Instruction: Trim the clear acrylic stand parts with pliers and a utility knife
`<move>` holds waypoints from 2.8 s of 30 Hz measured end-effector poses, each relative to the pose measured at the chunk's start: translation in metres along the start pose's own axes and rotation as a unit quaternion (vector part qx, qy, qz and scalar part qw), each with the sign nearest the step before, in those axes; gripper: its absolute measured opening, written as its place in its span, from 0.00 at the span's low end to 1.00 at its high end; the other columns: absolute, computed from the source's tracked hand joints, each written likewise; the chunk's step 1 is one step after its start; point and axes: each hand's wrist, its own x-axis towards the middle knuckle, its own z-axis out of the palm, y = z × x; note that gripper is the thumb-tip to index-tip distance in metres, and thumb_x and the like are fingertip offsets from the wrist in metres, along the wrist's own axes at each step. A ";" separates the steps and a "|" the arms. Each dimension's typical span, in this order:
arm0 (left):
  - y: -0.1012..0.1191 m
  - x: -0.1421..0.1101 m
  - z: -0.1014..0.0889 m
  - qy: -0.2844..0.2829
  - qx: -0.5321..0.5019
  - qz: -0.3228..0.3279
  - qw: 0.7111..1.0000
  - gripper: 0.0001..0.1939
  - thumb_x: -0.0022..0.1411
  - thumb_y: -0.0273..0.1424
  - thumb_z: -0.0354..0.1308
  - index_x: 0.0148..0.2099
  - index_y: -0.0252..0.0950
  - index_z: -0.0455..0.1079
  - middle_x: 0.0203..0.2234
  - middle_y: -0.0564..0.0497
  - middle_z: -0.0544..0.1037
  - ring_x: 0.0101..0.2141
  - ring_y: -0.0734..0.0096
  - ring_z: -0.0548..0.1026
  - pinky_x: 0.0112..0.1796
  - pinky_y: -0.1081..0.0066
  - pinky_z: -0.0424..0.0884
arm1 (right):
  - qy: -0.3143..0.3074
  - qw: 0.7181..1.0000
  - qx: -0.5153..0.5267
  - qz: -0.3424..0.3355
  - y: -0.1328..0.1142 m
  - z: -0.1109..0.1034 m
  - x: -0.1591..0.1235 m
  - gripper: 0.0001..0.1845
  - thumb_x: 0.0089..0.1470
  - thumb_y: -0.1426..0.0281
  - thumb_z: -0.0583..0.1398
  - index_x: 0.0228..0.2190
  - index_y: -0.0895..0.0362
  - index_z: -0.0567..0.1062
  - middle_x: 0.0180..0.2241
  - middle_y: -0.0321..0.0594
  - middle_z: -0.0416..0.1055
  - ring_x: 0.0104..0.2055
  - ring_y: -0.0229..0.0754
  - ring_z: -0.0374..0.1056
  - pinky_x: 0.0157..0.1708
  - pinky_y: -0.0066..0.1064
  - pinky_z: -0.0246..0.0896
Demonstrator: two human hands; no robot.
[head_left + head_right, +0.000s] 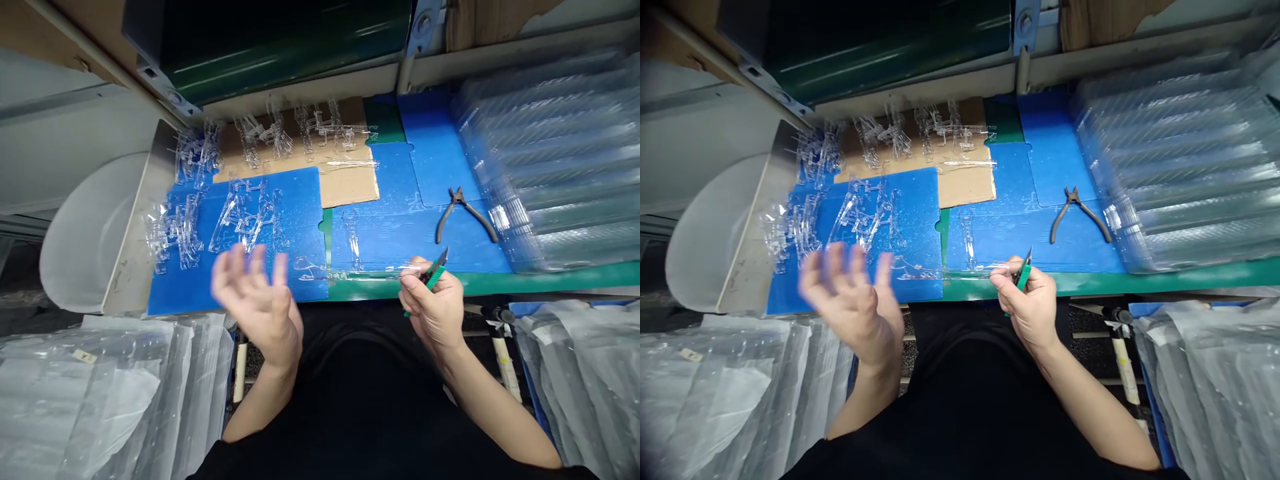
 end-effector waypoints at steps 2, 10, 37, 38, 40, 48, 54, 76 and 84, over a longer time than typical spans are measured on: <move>0.002 0.004 -0.004 -0.058 0.128 0.166 0.976 0.41 0.68 0.46 0.70 0.75 0.52 0.56 0.73 0.41 0.61 0.72 0.43 0.61 0.70 0.35 0.61 | -0.048 0.991 -0.088 -0.087 -0.009 -0.007 0.005 0.05 0.57 0.68 0.75 0.34 0.54 0.84 0.29 0.34 0.73 0.22 0.32 0.61 0.21 0.27 0.58; 0.005 -0.005 0.005 -0.379 0.120 0.129 0.908 0.06 0.77 0.24 0.54 0.51 0.39 0.70 0.37 0.50 0.82 0.36 0.68 0.79 0.46 0.66 0.75 | -0.243 0.910 -0.294 -0.160 -0.034 -0.001 -0.001 0.17 0.69 0.61 0.67 0.55 0.55 0.78 0.37 0.38 0.77 0.35 0.40 0.74 0.36 0.31 0.70; 0.003 -0.010 -0.010 -0.265 0.213 0.235 0.911 0.08 0.76 0.30 0.60 0.54 0.37 0.76 0.32 0.46 0.81 0.32 0.64 0.73 0.36 0.63 0.60 | -0.255 0.674 -0.633 -0.284 -0.074 -0.004 -0.025 0.14 0.74 0.68 0.60 0.58 0.56 0.76 0.36 0.38 0.74 0.28 0.39 0.68 0.26 0.36 0.57; 0.003 -0.010 -0.010 -0.264 0.215 0.241 0.909 0.08 0.76 0.30 0.61 0.54 0.37 0.77 0.32 0.46 0.81 0.32 0.64 0.73 0.35 0.63 0.59 | -0.259 0.678 -0.629 -0.277 -0.074 -0.005 -0.025 0.14 0.74 0.68 0.60 0.58 0.56 0.76 0.36 0.38 0.73 0.28 0.39 0.68 0.27 0.36 0.57; 0.004 -0.009 -0.010 -0.261 0.218 0.252 0.906 0.07 0.76 0.30 0.61 0.53 0.36 0.77 0.32 0.45 0.82 0.31 0.65 0.73 0.35 0.63 0.59 | -0.267 0.690 -0.619 -0.265 -0.073 -0.006 -0.026 0.15 0.75 0.68 0.59 0.58 0.55 0.75 0.37 0.38 0.73 0.28 0.39 0.69 0.27 0.36 0.58; 0.008 -0.006 -0.007 -0.259 0.218 0.270 0.901 0.05 0.75 0.28 0.63 0.50 0.33 0.78 0.32 0.46 0.82 0.31 0.67 0.74 0.34 0.64 0.59 | -0.276 0.715 -0.595 -0.242 -0.076 -0.010 -0.025 0.14 0.75 0.68 0.59 0.58 0.55 0.76 0.37 0.37 0.72 0.28 0.37 0.68 0.27 0.34 0.60; 0.010 -0.006 -0.006 -0.264 0.223 0.266 0.900 0.05 0.73 0.26 0.64 0.50 0.33 0.78 0.32 0.47 0.83 0.31 0.67 0.74 0.33 0.63 0.60 | -0.280 0.713 -0.597 -0.238 -0.075 -0.012 -0.024 0.15 0.75 0.68 0.59 0.59 0.55 0.75 0.38 0.38 0.72 0.28 0.38 0.69 0.27 0.34 0.60; 0.018 -0.012 -0.003 -0.345 0.090 0.132 0.925 0.04 0.78 0.27 0.58 0.49 0.35 0.75 0.34 0.47 0.81 0.33 0.69 0.73 0.36 0.64 0.63 | -0.184 0.829 -0.504 -0.157 -0.065 -0.013 -0.004 0.09 0.76 0.66 0.57 0.50 0.53 0.77 0.38 0.41 0.75 0.35 0.42 0.70 0.37 0.35 0.63; 0.019 -0.011 -0.004 -0.353 0.046 0.094 0.930 0.07 0.79 0.31 0.55 0.47 0.36 0.74 0.31 0.50 0.77 0.31 0.70 0.71 0.35 0.65 0.63 | -0.236 0.951 -0.108 0.170 -0.049 0.010 -0.013 0.17 0.63 0.57 0.71 0.45 0.53 0.77 0.31 0.31 0.64 0.27 0.34 0.56 0.27 0.28 0.54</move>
